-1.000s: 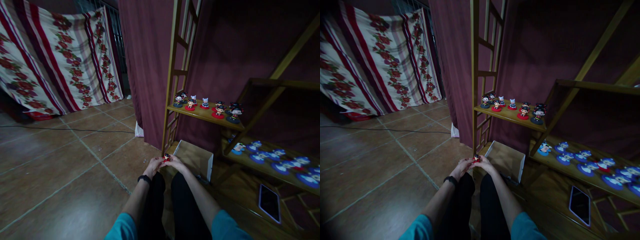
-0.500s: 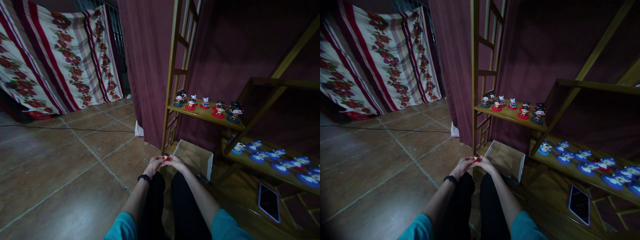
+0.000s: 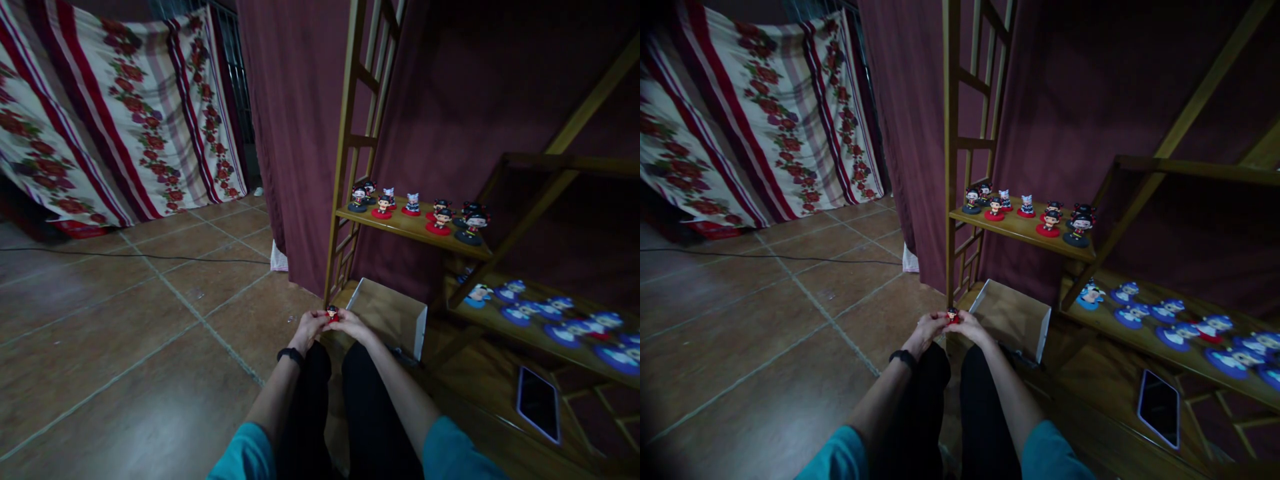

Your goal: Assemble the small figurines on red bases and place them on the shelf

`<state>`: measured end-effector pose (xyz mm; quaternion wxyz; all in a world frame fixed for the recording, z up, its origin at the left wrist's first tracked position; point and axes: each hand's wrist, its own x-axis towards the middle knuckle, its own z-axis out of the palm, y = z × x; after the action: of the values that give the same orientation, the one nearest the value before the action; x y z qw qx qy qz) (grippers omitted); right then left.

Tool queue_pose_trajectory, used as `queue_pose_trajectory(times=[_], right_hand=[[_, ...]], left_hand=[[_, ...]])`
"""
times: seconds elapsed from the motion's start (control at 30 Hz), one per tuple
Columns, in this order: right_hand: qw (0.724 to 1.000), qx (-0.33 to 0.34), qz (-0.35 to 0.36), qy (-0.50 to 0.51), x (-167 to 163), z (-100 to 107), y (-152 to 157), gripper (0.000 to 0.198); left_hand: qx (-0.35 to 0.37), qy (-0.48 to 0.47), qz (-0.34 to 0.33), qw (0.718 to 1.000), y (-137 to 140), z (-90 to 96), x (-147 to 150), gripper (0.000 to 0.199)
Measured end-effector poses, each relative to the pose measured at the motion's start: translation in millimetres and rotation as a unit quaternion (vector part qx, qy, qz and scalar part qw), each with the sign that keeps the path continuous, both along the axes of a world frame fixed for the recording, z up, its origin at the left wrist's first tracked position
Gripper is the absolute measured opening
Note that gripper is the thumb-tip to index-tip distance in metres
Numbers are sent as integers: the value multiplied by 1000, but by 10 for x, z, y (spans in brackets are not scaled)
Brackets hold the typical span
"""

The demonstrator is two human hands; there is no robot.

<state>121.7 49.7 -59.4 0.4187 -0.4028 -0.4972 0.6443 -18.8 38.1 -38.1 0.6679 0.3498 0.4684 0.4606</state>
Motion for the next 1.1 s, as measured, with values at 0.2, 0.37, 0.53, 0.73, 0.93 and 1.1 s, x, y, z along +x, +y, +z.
queue_pose_trajectory(times=[0.2,0.37,0.53,0.73,0.93,1.1], right_hand=[[1000,6,-3,-15,8,175,-81,45],[1000,11,-12,-13,16,194,-98,46],[1000,6,-16,0,-8,40,-32,58],[999,17,-24,-26,-18,-54,0,54],[999,15,-24,-42,16,-7,-16,49],[997,12,-19,-68,38,20,-34,45]], left_hand=[[12,5,3,1000,-2,2,7,27],[24,12,-3,1000,-13,9,15,31],[44,32,12,998,-13,-3,27,30],[75,76,28,994,-20,-22,49,26],[102,113,27,988,-20,-25,85,19],[120,146,21,982,-30,-16,87,14]])
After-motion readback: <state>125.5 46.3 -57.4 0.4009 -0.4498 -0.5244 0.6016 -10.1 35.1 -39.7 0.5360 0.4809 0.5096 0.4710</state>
